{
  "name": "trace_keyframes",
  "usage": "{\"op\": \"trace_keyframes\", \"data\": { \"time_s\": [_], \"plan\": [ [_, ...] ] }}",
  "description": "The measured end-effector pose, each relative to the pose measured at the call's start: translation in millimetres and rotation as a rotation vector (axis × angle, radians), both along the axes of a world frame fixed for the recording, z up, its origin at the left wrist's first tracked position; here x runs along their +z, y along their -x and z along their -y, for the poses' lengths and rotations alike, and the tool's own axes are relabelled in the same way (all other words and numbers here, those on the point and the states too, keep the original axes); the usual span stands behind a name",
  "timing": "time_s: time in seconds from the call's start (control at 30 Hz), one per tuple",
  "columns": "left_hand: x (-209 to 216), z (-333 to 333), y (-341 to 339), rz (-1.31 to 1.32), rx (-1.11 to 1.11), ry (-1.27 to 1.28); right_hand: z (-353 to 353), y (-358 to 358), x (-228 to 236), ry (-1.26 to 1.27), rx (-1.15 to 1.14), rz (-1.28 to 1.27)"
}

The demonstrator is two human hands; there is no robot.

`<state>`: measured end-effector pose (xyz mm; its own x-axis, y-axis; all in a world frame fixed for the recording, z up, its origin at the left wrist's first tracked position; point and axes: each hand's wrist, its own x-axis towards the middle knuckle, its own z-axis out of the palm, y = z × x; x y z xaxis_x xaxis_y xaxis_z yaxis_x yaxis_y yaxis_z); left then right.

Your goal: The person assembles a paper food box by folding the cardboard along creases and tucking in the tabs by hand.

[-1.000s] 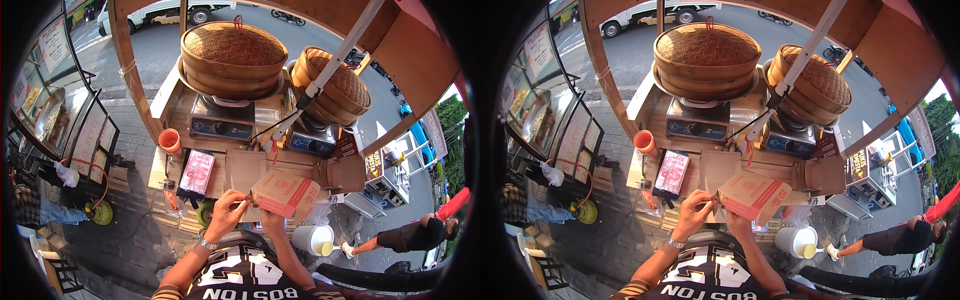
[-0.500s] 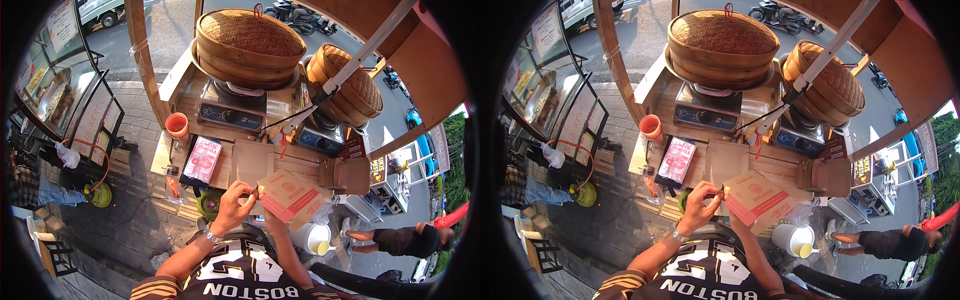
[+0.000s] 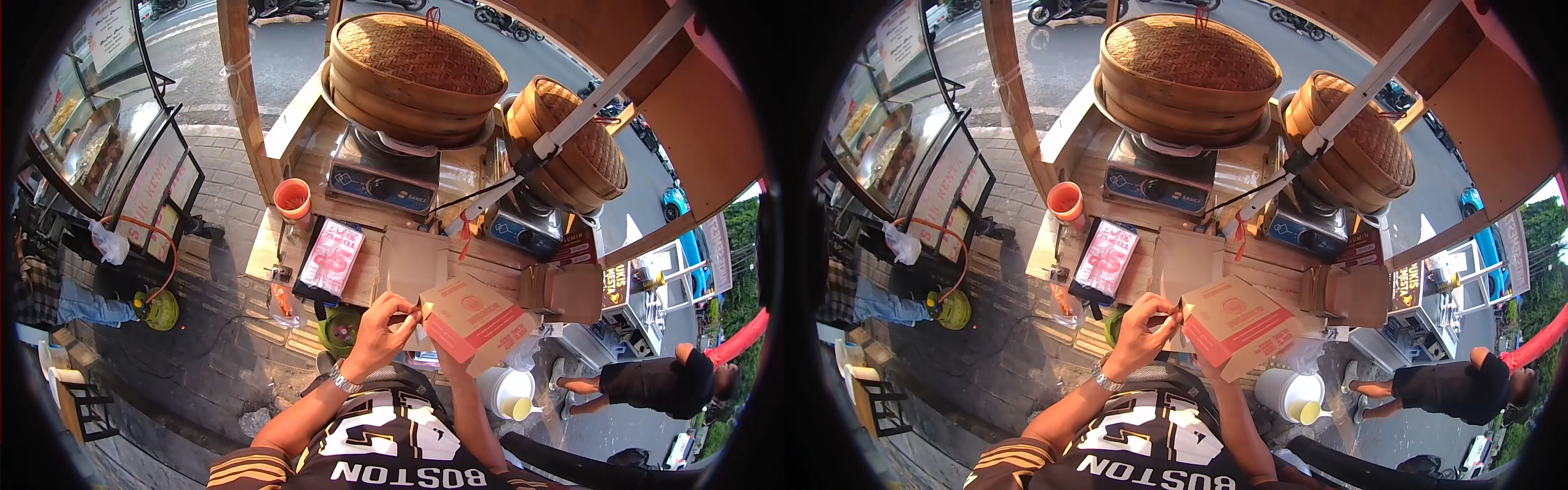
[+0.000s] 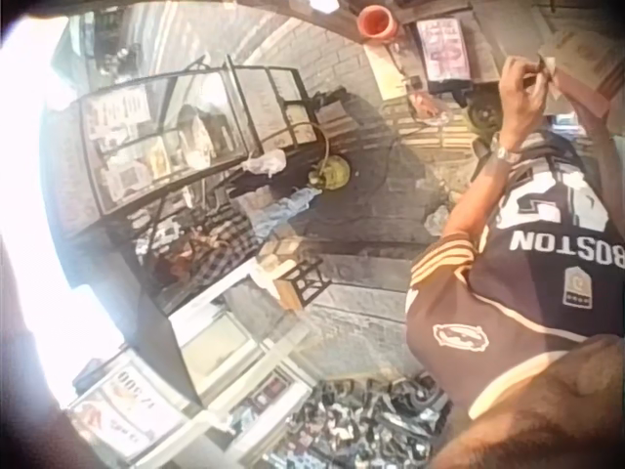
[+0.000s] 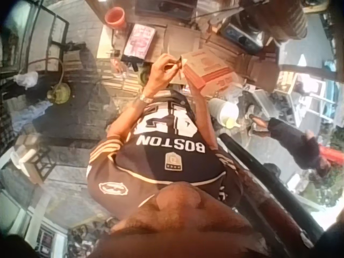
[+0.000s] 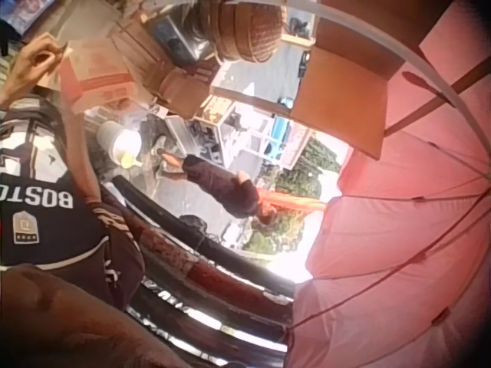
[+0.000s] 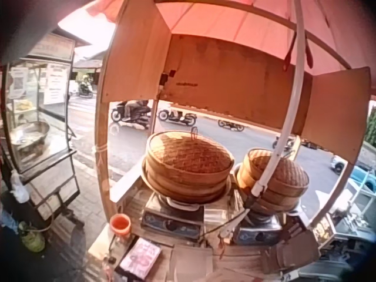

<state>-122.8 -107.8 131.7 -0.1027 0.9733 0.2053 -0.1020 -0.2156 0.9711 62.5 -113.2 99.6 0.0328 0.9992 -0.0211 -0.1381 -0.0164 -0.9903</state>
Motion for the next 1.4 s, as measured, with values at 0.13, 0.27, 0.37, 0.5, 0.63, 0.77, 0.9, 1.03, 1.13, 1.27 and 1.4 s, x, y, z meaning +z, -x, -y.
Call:
{"op": "trace_keyframes", "data": {
  "time_s": [0.13,0.27,0.37,0.5,0.63,0.77,0.9,1.03,1.13,1.27,1.4],
  "plan": [
    [0,0,3,-0.150,0.006,-0.063,1,-18,6,-0.196,0.123,0.509],
    [1,2,2,-0.229,0.008,-0.109,4,-22,-3,-0.420,0.007,0.679],
    [3,3,1,-0.279,0.063,-0.183,6,-25,-13,-0.295,-0.039,0.711],
    [6,6,-1,-0.278,0.064,-0.177,7,-33,-22,-0.402,-0.022,0.810],
    [7,7,2,-0.259,0.012,-0.175,10,-41,-21,-0.375,0.112,0.680],
    [3,9,7,-0.226,-0.062,-0.132,13,-38,-15,-0.328,0.187,0.592],
    [-1,10,7,-0.243,-0.073,-0.147,16,-26,-5,-0.312,0.182,0.601],
    [-2,13,-1,-0.125,-0.079,-0.064,18,-12,2,-0.306,0.105,0.708],
    [-1,13,-3,-0.049,-0.081,-0.043,18,-8,6,-0.277,0.097,0.719],
    [-3,10,3,-0.149,-0.103,-0.064,19,-7,5,-0.258,0.089,0.722],
    [-3,7,4,-0.218,-0.097,-0.130,20,-6,4,-0.225,0.071,0.733]
  ]
}}
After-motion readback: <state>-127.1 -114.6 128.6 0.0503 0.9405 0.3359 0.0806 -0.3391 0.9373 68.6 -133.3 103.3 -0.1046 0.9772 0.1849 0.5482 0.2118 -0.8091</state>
